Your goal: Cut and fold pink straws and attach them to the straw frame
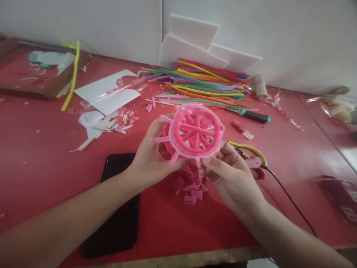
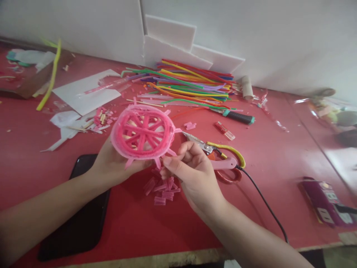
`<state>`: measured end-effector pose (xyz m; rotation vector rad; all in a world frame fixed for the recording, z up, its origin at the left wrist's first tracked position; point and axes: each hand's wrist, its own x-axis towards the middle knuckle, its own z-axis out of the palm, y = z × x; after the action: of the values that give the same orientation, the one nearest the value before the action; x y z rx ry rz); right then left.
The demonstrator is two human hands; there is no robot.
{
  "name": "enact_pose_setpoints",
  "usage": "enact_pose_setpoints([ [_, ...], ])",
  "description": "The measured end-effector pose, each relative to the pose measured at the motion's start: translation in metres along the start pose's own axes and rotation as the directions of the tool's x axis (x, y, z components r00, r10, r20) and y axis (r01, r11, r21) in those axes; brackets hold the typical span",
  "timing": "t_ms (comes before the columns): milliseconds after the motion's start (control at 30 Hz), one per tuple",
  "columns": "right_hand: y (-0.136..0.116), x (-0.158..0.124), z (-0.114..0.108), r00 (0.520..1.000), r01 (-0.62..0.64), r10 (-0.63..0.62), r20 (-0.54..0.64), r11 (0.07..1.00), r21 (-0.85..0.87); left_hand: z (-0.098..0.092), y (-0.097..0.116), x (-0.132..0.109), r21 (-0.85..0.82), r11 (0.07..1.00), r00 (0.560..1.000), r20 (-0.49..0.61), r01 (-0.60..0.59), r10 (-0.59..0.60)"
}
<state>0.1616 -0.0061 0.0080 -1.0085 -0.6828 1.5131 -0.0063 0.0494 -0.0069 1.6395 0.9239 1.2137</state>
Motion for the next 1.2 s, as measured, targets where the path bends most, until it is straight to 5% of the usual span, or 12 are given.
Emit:
enact_pose_setpoints([
  [400,-0.005,-0.003,-0.002,0.995,-0.090,0.090,0.041,0.996,-0.006,0.003,0.002,0.000,-0.012,1.000,1.000,0.005,-0.013,0.013],
  [633,-0.005,-0.002,0.000,0.997,-0.062,0.063,0.034,0.998,-0.023,0.002,-0.009,0.004,-0.045,0.973,0.974,0.015,-0.227,0.228],
  [1200,-0.006,-0.002,0.000,0.996,-0.081,0.082,0.022,0.996,-0.045,0.002,-0.006,0.003,-0.004,0.986,0.986,0.015,-0.166,0.166],
])
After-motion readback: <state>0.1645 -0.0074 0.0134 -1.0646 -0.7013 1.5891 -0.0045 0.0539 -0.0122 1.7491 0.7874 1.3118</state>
